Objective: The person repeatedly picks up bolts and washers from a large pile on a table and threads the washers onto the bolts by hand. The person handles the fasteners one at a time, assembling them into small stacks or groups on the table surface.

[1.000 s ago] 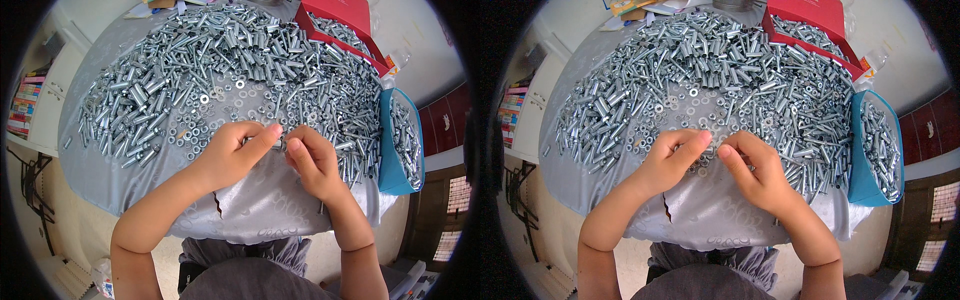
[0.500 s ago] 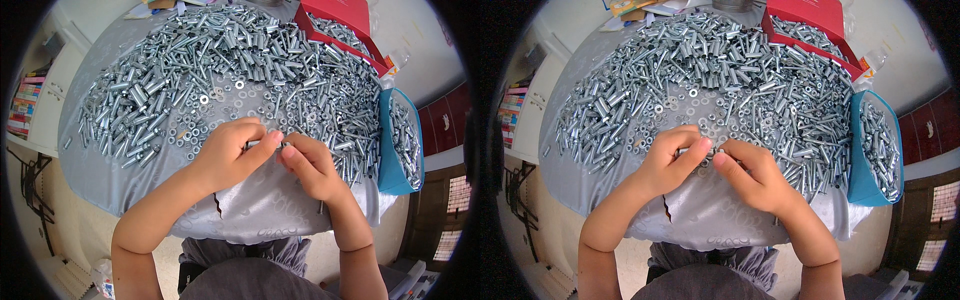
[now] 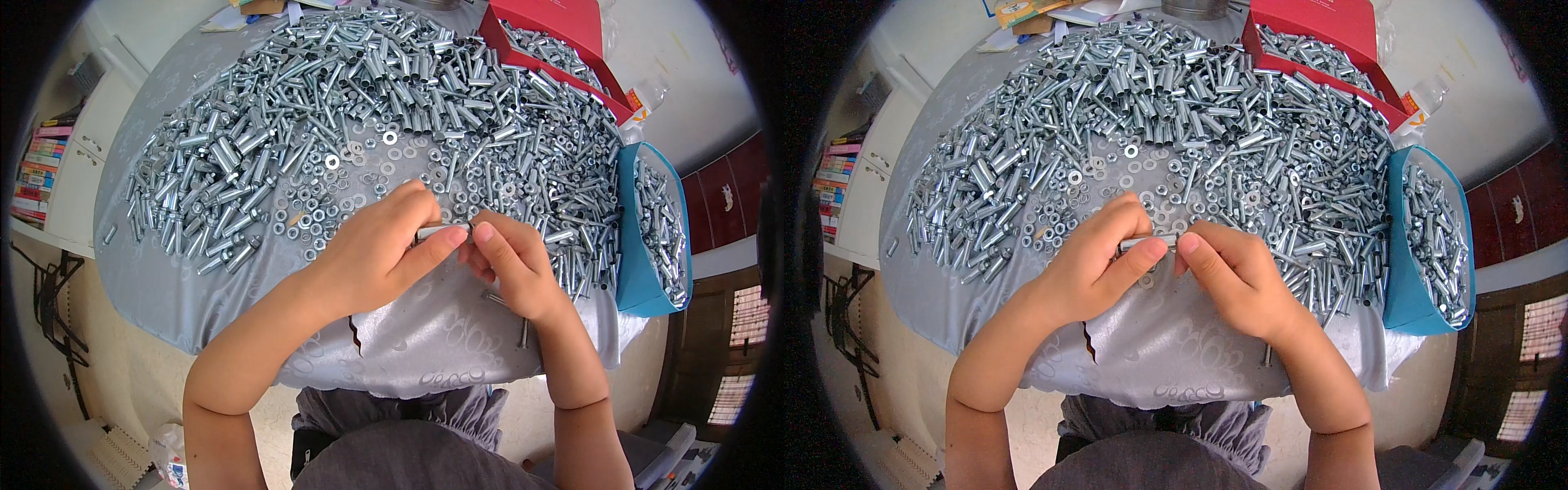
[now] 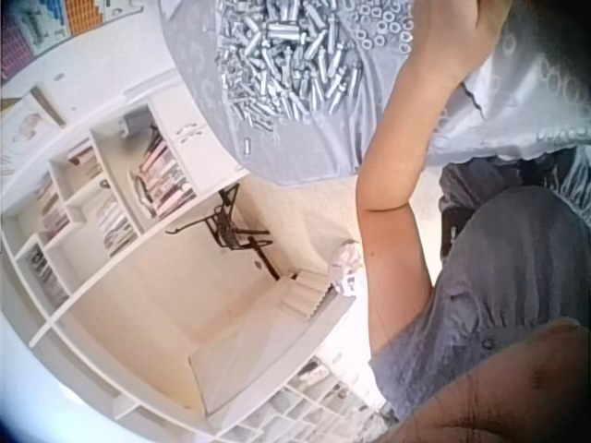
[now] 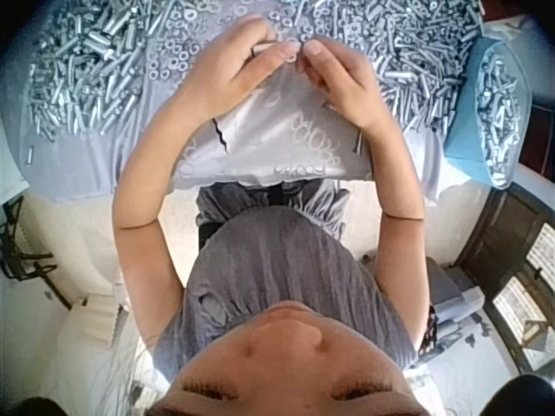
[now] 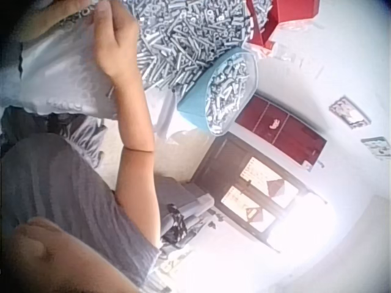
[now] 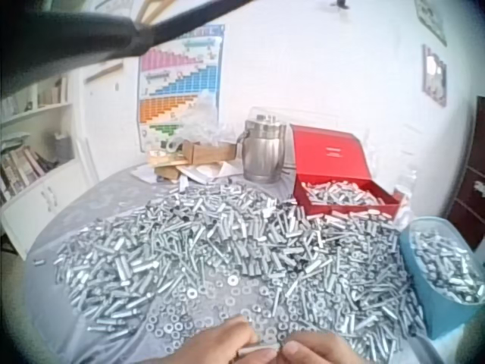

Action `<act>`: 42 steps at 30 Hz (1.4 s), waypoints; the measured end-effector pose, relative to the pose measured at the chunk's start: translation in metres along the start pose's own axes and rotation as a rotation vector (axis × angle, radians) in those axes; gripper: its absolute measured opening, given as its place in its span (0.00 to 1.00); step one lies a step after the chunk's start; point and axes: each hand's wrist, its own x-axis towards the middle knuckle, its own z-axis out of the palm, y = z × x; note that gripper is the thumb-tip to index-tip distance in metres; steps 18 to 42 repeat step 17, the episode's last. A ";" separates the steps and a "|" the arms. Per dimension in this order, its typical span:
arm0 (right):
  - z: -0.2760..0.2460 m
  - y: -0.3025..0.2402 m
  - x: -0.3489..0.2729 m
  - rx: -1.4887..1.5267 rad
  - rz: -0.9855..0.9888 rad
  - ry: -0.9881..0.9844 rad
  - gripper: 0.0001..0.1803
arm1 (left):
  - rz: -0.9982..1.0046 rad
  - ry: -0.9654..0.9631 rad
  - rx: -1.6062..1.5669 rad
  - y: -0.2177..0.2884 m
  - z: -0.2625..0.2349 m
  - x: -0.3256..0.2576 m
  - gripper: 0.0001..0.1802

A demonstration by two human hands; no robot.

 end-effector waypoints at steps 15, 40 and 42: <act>-0.008 0.003 -0.004 0.072 -0.032 -0.073 0.20 | 0.062 -0.128 -0.072 0.002 -0.005 0.000 0.16; -0.015 -0.001 -0.003 0.149 0.078 -0.170 0.21 | 0.065 -0.154 -0.067 0.003 -0.006 -0.001 0.16; -0.015 -0.001 -0.003 0.149 0.078 -0.170 0.21 | 0.065 -0.154 -0.067 0.003 -0.006 -0.001 0.16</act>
